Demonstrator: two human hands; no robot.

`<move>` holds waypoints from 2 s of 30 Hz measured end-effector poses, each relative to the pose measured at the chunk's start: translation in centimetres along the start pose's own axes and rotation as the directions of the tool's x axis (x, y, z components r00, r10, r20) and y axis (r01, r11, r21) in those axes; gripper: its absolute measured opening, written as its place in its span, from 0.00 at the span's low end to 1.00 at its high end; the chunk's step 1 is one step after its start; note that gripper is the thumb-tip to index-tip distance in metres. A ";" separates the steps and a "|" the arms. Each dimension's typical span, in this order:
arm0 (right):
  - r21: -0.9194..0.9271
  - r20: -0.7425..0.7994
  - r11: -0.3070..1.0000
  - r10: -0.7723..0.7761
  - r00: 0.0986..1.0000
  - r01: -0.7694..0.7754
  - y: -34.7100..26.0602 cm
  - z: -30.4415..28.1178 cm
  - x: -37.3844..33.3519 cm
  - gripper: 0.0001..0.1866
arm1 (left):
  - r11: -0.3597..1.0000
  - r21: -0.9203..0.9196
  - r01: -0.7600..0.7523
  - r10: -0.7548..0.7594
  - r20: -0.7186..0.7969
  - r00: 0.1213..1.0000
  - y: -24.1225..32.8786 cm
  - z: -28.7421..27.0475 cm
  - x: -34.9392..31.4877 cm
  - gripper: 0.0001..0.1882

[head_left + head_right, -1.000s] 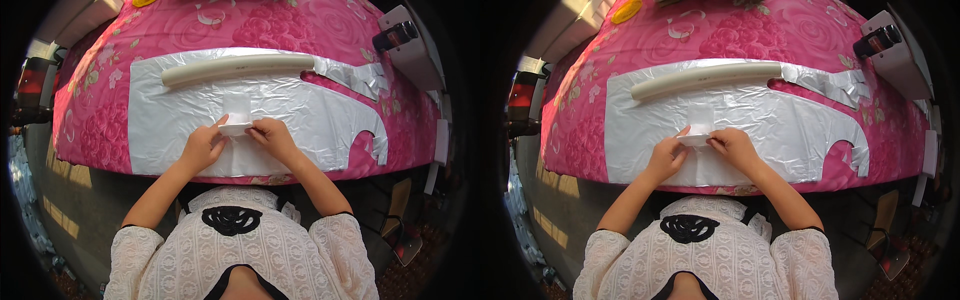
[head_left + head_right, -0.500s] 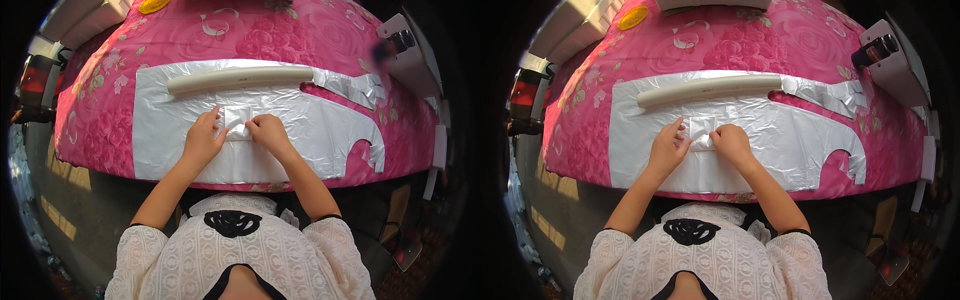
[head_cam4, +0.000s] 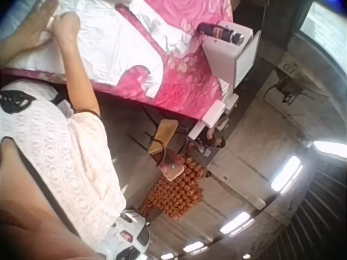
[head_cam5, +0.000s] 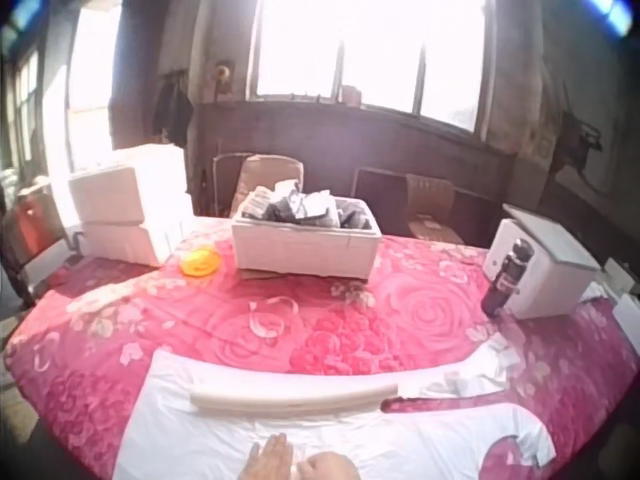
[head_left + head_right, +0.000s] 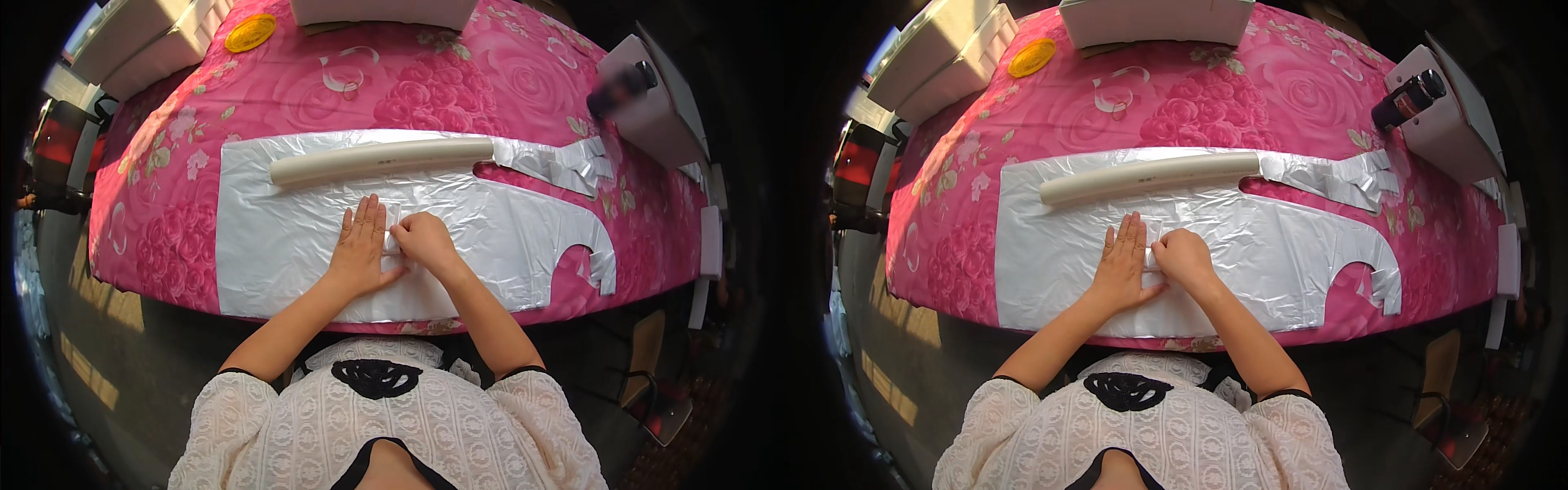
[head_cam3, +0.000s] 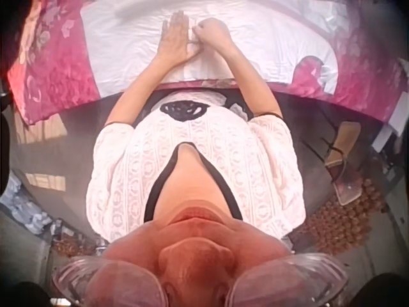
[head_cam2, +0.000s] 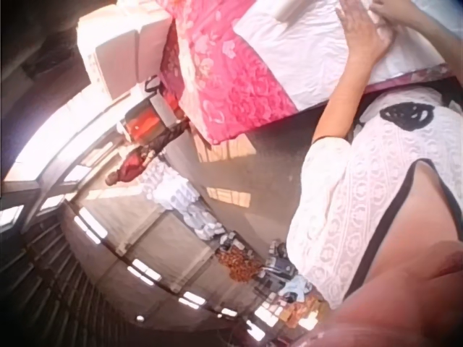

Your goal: The person unrolls a roll of clear plastic film onto a pink floral tablecloth. They repeatedly tear off strips of the film by hand and place them on the table. The person handles the roll and the torn pieces throughout the clip.

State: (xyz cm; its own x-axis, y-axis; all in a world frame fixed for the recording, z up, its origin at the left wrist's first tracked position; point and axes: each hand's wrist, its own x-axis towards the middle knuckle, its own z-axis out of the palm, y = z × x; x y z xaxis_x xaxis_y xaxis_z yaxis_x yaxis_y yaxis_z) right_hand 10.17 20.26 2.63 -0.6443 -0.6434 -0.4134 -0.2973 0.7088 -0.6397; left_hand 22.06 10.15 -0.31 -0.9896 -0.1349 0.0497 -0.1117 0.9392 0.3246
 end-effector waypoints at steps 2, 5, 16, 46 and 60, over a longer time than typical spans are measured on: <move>0.020 -0.008 1.000 -0.012 1.000 0.012 -0.1 0.0 -0.2 0.15 | 1.000 -0.014 -0.004 0.004 0.003 1.000 0.0 0.2 -0.1 0.59; 0.025 -0.017 1.000 -0.016 1.000 0.016 -0.3 -0.2 -0.6 0.14 | 1.000 -0.022 -0.005 0.005 -0.002 1.000 -0.1 0.5 0.1 0.60; -0.485 -0.141 0.852 -0.298 0.944 0.197 -0.5 -1.9 -3.2 0.12 | 0.985 -0.160 -0.063 0.031 -0.191 0.981 -0.5 0.2 -1.1 0.58; -0.039 -0.034 0.487 -0.873 0.486 0.872 -7.4 0.1 1.3 0.05 | 0.723 -0.624 0.298 -0.393 -0.016 0.920 -5.9 -11.6 -8.9 0.16; 0.376 -0.129 0.926 0.071 0.989 -0.018 -5.1 -8.2 24.1 0.12 | 0.995 -0.086 0.044 -0.073 -0.376 0.924 -14.5 -4.9 18.7 0.09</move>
State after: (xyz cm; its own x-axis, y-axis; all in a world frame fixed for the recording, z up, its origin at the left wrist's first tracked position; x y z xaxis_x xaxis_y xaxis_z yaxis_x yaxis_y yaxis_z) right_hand -9.62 3.45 1.21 -0.7496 -0.5484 -0.3707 0.0010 0.5592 -0.8290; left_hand 5.60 -7.50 0.54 -0.8721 -0.3120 0.3770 -0.1471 0.9018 0.4063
